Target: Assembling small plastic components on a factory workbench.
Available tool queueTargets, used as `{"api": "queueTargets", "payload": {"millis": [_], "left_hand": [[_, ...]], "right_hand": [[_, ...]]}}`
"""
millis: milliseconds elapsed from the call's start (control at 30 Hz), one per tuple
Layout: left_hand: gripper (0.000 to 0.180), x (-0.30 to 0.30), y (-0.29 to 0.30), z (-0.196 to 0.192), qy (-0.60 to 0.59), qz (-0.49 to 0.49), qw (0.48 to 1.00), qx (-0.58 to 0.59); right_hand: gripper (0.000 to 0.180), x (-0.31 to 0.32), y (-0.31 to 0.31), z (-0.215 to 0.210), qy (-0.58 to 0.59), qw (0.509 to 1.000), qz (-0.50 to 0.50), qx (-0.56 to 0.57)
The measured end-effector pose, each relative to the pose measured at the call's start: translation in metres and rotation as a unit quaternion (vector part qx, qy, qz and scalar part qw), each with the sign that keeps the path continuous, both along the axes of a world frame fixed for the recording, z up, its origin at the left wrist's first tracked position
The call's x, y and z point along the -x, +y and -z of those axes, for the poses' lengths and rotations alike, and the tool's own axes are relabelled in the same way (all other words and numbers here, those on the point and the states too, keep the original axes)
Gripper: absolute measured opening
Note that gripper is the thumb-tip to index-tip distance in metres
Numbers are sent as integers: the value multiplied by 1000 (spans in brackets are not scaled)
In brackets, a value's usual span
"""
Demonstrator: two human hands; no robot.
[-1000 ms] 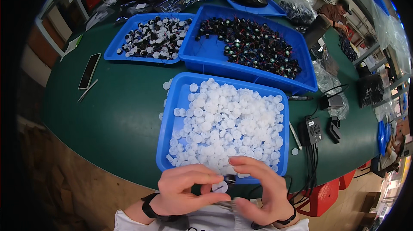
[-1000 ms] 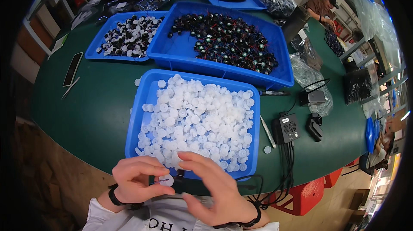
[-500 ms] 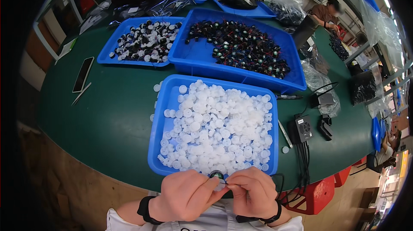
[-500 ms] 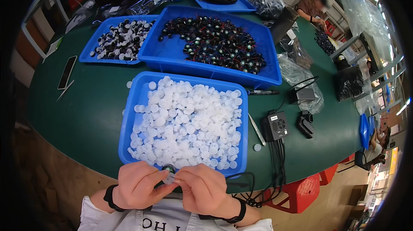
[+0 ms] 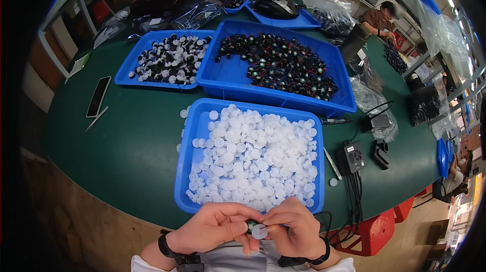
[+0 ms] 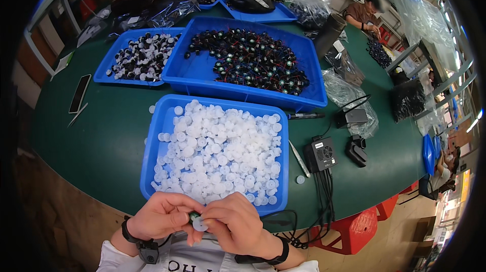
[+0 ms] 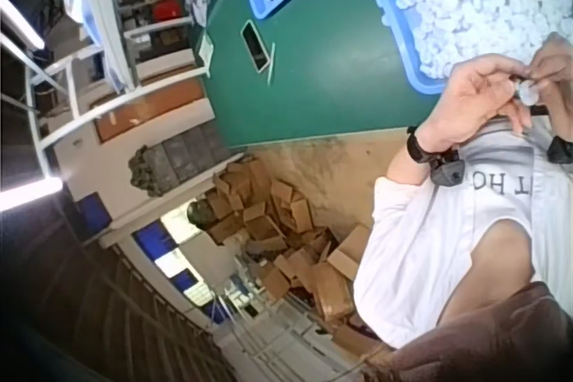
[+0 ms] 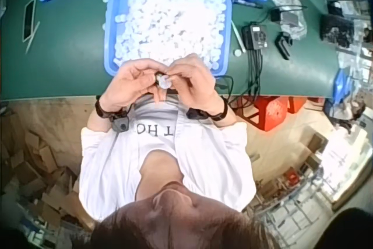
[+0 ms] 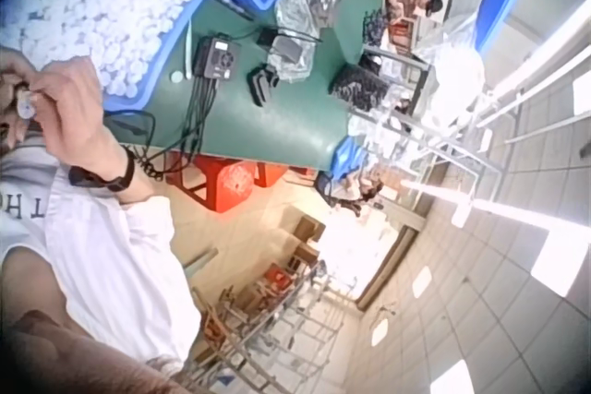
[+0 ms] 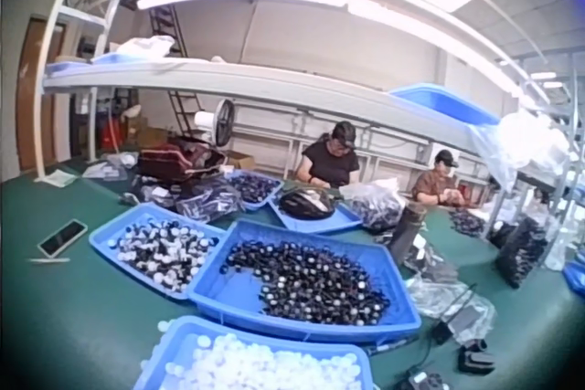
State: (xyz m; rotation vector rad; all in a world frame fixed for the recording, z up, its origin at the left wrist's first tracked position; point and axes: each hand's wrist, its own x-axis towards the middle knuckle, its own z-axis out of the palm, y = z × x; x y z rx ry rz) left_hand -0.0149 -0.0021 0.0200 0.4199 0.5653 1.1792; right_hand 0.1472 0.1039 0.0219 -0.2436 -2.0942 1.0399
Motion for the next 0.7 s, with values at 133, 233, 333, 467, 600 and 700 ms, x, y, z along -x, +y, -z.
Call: {"api": "queueTargets", "payload": {"millis": [133, 233, 333, 467, 600, 700], "left_hand": [[30, 2, -1, 6, 61, -7, 998, -35], [33, 0, -4, 5, 78, 5, 997, -20], [33, -8, -6, 7, 183, -38, 981, -58], [32, -16, 1, 3, 451, -168, 852, -207], [30, -22, 7, 3, 183, -181, 953, -159], [34, -16, 3, 2, 65, -138, 984, -91]], "right_hand": [[24, -2, 7, -8, -33, 993, -81, 76], [20, -8, 12, -6, -65, 985, -124, 98], [17, -11, 11, -5, -78, 989, -91, 89], [19, -8, -1, -1, -34, 991, 56, -117], [19, -10, -3, -2, 27, 987, 65, -142], [21, -12, -1, -10, 7, 987, 17, -161]]}}
